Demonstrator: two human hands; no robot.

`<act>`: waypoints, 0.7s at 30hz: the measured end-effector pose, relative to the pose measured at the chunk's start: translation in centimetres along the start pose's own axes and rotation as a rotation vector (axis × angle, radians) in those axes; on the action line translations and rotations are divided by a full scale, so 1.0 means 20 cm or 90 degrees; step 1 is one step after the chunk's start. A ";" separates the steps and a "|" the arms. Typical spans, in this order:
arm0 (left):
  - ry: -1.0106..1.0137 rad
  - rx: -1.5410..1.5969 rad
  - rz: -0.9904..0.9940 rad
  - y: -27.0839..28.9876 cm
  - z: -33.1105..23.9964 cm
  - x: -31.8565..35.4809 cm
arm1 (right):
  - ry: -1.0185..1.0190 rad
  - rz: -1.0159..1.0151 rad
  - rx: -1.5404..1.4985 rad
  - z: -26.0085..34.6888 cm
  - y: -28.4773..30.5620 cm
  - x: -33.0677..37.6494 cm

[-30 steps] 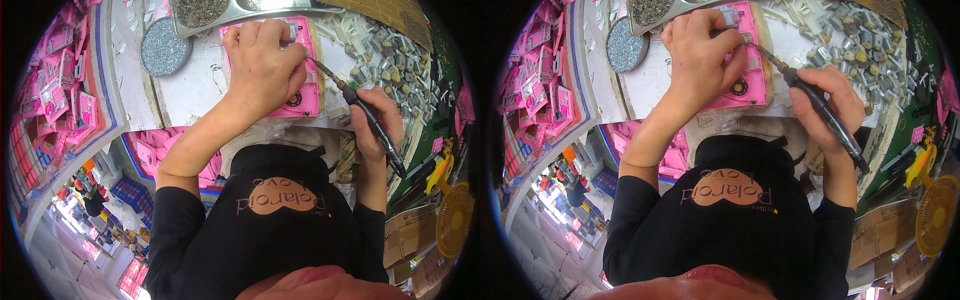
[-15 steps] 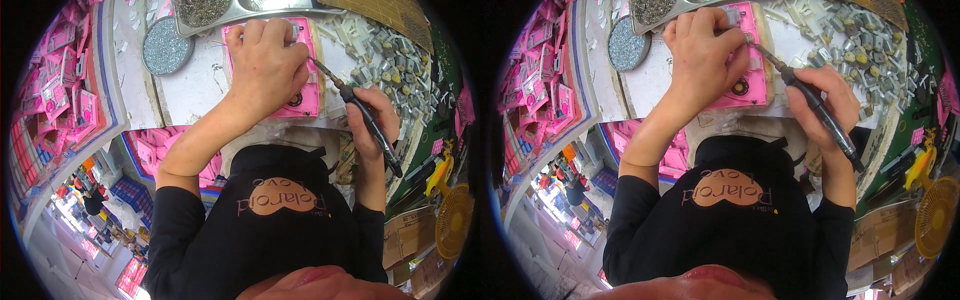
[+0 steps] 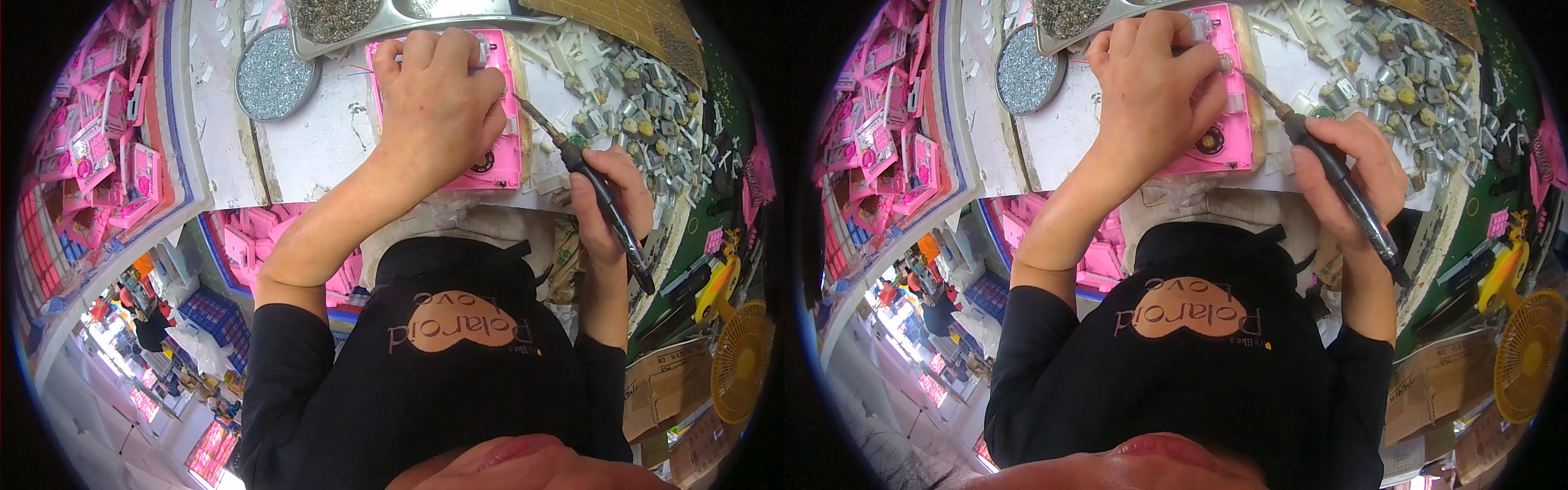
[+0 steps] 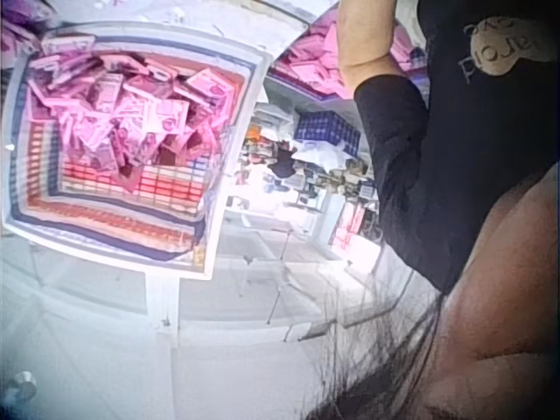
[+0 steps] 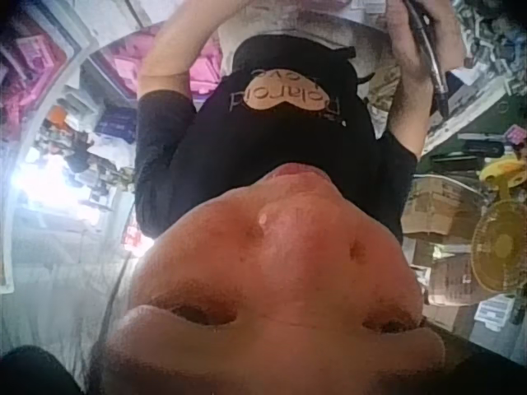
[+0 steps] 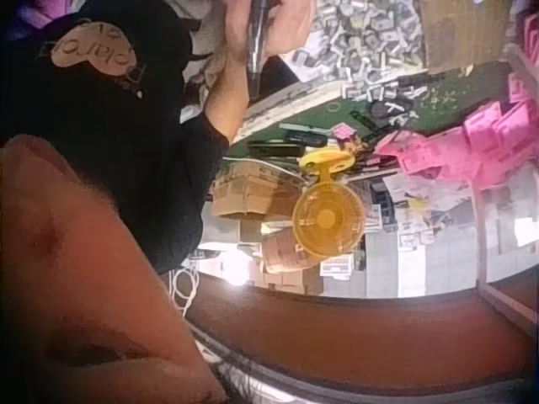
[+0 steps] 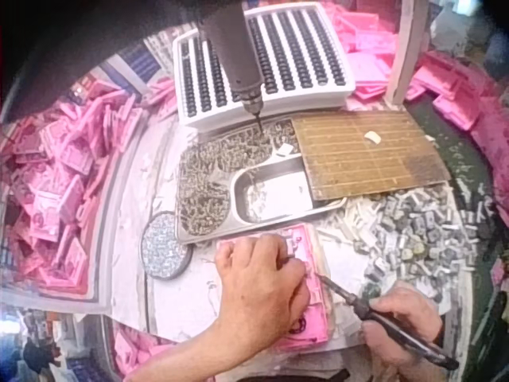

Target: Assembling the internal components of a pink electronic toy, including soldering wires and using an electric screwdriver to secure the casing.

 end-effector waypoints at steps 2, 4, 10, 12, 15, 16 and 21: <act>-0.001 -0.003 -0.005 0.00 0.00 0.00 | 0.000 -0.013 0.009 0.02 0.01 -0.01; 0.000 -0.003 0.006 0.00 -0.01 -0.01 | -0.006 -0.022 0.013 0.02 0.03 -0.01; -0.021 -0.028 0.001 0.00 -0.02 -0.01 | -0.017 -0.015 0.010 0.02 0.06 0.00; -0.026 -0.043 0.014 0.00 -0.02 -0.01 | -0.017 -0.013 0.020 0.02 0.07 0.00; -0.015 -0.059 0.049 0.01 -0.03 0.00 | -0.019 -0.016 0.014 0.01 0.08 0.00; -0.016 -0.061 0.053 0.02 -0.03 0.00 | -0.018 -0.017 0.015 0.01 0.08 0.00; 0.023 -0.047 0.007 0.16 0.07 0.05 | -0.009 -0.016 0.019 0.04 0.10 -0.01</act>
Point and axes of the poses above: each hand's wrist, its own x-axis away from the middle knuckle, its own y-axis out of the back of the hand, z = x × y, the point moved 7 cm from there along -x, towards the middle knuckle, and after that the axes turned 7 degrees about -x, right-handed, at the moved point
